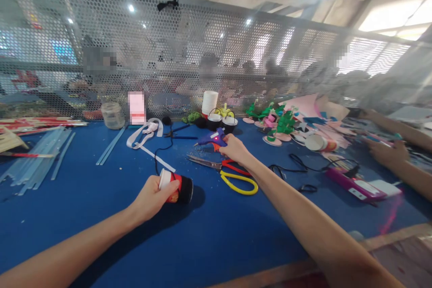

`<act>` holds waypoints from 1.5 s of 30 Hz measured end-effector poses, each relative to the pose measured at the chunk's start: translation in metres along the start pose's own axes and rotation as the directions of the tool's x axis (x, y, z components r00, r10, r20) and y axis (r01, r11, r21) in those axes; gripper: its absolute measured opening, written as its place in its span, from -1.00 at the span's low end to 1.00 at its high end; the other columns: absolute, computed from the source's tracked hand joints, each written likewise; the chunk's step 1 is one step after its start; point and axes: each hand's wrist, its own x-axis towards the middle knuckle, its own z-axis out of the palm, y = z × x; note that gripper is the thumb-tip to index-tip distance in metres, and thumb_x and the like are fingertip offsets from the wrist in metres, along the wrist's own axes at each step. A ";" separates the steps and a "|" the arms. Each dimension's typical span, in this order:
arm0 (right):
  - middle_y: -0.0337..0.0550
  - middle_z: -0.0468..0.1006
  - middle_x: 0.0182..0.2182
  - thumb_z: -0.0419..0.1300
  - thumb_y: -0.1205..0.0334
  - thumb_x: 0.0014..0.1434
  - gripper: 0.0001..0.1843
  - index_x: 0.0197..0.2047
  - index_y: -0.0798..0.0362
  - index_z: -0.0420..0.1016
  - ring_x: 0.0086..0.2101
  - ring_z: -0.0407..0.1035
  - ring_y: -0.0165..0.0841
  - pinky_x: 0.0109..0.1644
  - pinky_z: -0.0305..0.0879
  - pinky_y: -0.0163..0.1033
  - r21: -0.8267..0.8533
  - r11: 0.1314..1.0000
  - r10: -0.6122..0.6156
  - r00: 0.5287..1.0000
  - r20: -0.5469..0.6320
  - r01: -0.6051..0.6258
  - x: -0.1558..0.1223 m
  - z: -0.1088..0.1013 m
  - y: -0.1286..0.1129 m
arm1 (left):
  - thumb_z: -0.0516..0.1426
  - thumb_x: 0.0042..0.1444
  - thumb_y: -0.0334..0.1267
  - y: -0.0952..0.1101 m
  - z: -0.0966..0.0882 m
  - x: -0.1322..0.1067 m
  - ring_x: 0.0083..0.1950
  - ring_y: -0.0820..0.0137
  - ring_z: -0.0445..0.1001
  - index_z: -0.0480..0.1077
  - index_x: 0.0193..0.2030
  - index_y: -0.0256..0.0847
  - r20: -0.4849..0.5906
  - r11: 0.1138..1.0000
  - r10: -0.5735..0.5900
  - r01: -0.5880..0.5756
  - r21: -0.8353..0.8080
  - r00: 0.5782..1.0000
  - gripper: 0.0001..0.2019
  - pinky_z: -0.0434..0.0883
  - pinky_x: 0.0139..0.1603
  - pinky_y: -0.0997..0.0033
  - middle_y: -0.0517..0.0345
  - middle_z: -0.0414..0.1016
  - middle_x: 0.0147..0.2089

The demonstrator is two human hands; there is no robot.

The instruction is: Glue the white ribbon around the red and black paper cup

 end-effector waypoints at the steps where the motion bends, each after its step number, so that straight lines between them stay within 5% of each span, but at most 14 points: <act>1: -0.08 0.41 -0.41 0.05 0.39 -0.06 -0.67 -0.16 0.23 0.20 -0.46 0.34 -0.39 -0.42 0.26 -0.31 0.063 0.998 -0.028 1.000 0.006 0.027 -0.005 -0.004 -0.003 | 0.02 -0.09 -0.08 0.000 0.000 0.000 -0.60 0.58 0.02 0.19 -0.64 -0.31 -0.001 1.000 -0.005 0.005 -0.010 1.000 -0.68 0.03 -0.59 0.55 0.31 0.06 -0.66; 7: -0.31 0.31 -0.63 0.12 0.28 -0.12 -0.87 -0.47 0.15 0.24 -0.63 0.21 -0.55 -0.55 0.20 -0.42 0.404 0.909 -0.185 0.969 0.164 0.105 -0.043 -0.022 -0.017 | 0.02 -0.12 -0.06 -0.003 0.002 0.000 -0.62 0.60 -0.02 0.14 -0.69 -0.29 -0.004 0.999 -0.039 0.039 0.014 0.999 -0.66 -0.02 -0.62 0.57 0.33 0.03 -0.68; 13: -0.24 0.39 -0.63 0.09 0.27 -0.07 -0.82 -0.36 0.19 0.30 -0.65 0.25 -0.52 -0.58 0.21 -0.40 0.580 0.812 -0.299 0.902 0.310 0.070 -0.070 -0.019 -0.027 | 0.00 -0.10 -0.04 -0.001 -0.002 0.004 -0.61 0.59 -0.04 0.13 -0.67 -0.27 -0.028 0.994 -0.049 0.051 0.099 0.998 -0.66 -0.05 -0.62 0.56 0.33 0.02 -0.67; 18: -0.31 0.30 -0.74 0.07 0.26 -0.05 -0.86 -0.47 0.18 0.33 -0.73 0.17 -0.57 -0.67 0.16 -0.45 0.451 0.885 -0.275 0.911 0.308 0.115 -0.083 -0.015 -0.029 | -0.02 -0.10 -0.05 0.000 -0.007 0.008 -0.62 0.59 -0.06 0.09 -0.69 -0.25 -0.123 0.985 -0.043 0.063 0.162 0.991 -0.67 -0.08 -0.63 0.56 0.34 0.00 -0.68; 27: -0.32 0.25 -0.79 0.04 0.12 -0.03 -0.75 -0.56 0.14 0.30 -0.76 0.16 -0.54 -0.72 0.12 -0.45 0.197 0.968 -0.211 0.925 0.317 0.154 -0.102 -0.008 -0.030 | -0.04 -0.08 -0.07 -0.001 -0.005 0.012 -0.63 0.59 -0.06 0.10 -0.70 -0.24 -0.101 0.984 -0.033 0.050 0.169 0.994 -0.67 -0.07 -0.63 0.55 0.35 0.00 -0.70; 34: -0.34 0.26 -0.75 0.09 0.25 -0.07 -0.86 -0.60 0.10 0.29 -0.74 0.08 -0.57 -0.69 0.04 -0.45 0.033 0.908 -0.418 0.904 0.086 0.417 -0.108 0.000 -0.029 | -0.01 -0.11 -0.04 0.000 -0.005 0.015 -0.63 0.58 -0.01 0.19 -0.65 -0.28 -0.139 0.986 -0.102 0.119 0.121 0.985 -0.68 -0.03 -0.62 0.56 0.34 0.06 -0.68; 40: -0.30 0.31 -0.70 0.06 0.35 -0.07 -0.90 -0.58 0.10 0.31 -0.66 0.17 -0.52 -0.59 0.11 -0.44 0.019 0.866 -0.500 0.860 0.100 0.501 -0.111 -0.003 -0.031 | 0.00 -0.11 -0.09 -0.001 -0.006 0.014 -0.63 0.57 0.04 0.25 -0.62 -0.30 -0.146 0.988 -0.125 0.136 0.070 0.981 -0.71 -0.01 -0.61 0.56 0.33 0.11 -0.69; 45: -0.34 0.29 -0.71 0.09 0.35 -0.09 -0.89 -0.59 0.09 0.24 -0.70 0.11 -0.55 -0.63 0.05 -0.45 0.011 0.873 -0.488 0.871 0.054 0.488 -0.115 -0.003 -0.032 | 0.01 -0.10 -0.10 -0.005 -0.007 0.015 -0.63 0.57 0.06 0.27 -0.61 -0.31 -0.149 0.991 -0.112 0.122 0.061 0.982 -0.71 -0.01 -0.62 0.55 0.32 0.13 -0.69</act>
